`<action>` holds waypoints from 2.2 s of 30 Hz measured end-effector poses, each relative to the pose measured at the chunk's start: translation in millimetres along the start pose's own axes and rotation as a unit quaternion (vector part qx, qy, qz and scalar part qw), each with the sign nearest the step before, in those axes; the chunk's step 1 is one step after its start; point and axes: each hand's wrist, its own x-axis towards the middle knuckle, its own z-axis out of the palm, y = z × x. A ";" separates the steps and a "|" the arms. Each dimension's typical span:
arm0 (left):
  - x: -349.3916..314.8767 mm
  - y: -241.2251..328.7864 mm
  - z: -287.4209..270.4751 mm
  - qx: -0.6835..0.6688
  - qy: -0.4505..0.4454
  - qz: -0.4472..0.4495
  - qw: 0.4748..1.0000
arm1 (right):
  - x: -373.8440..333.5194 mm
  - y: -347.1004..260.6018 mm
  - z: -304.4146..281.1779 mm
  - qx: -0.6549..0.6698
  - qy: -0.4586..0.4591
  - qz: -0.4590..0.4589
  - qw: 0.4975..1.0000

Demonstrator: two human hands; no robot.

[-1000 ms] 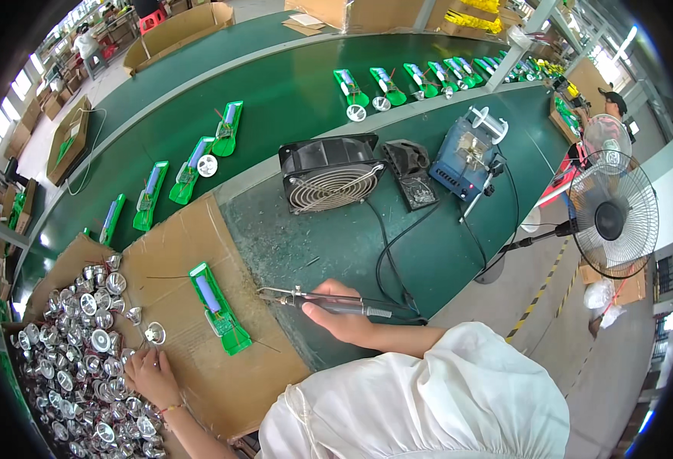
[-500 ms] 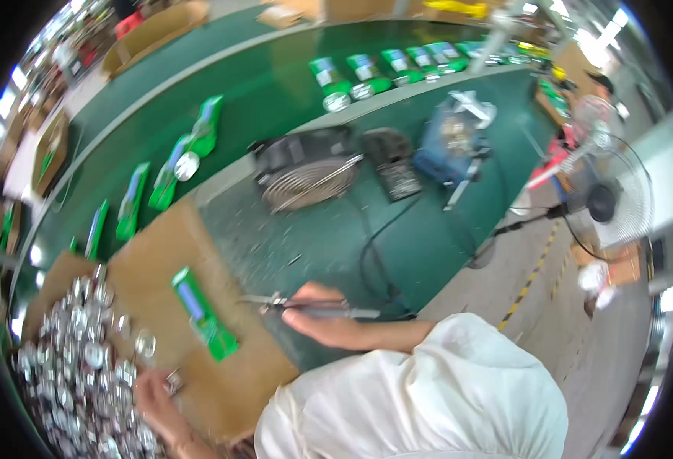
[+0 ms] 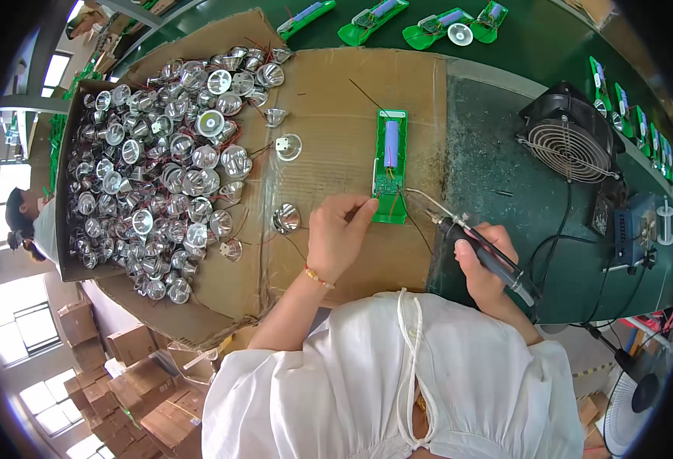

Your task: Soldering electrical components and reflectors for handheld lights at an assembly station.

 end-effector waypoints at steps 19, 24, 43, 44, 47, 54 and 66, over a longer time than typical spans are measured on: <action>12.3 0.9 6.5 0.053 -0.018 0.079 0.995 | 4.1 6.2 8.1 -0.002 0.009 0.067 0.998; 13.1 0.1 6.6 0.063 -0.015 0.085 0.994 | 5.4 6.7 8.2 -0.035 -0.006 0.066 0.997; 14.6 2.4 1.9 0.058 -0.040 0.069 0.995 | 0.9 2.3 6.9 0.049 0.025 0.093 0.994; 14.6 3.0 0.7 0.056 -0.045 0.061 0.996 | 1.1 2.6 7.4 0.029 0.020 0.082 0.996; 16.1 1.6 0.4 0.047 -0.057 0.062 0.995 | 0.4 3.7 7.4 0.027 0.009 0.103 0.994; 16.3 2.7 -3.1 0.046 -0.093 0.103 0.989 | 3.2 1.9 9.9 0.021 0.033 0.106 0.994; 19.9 1.0 -4.9 0.038 -0.092 0.067 0.993 | 6.2 2.7 12.6 0.054 0.044 0.116 0.991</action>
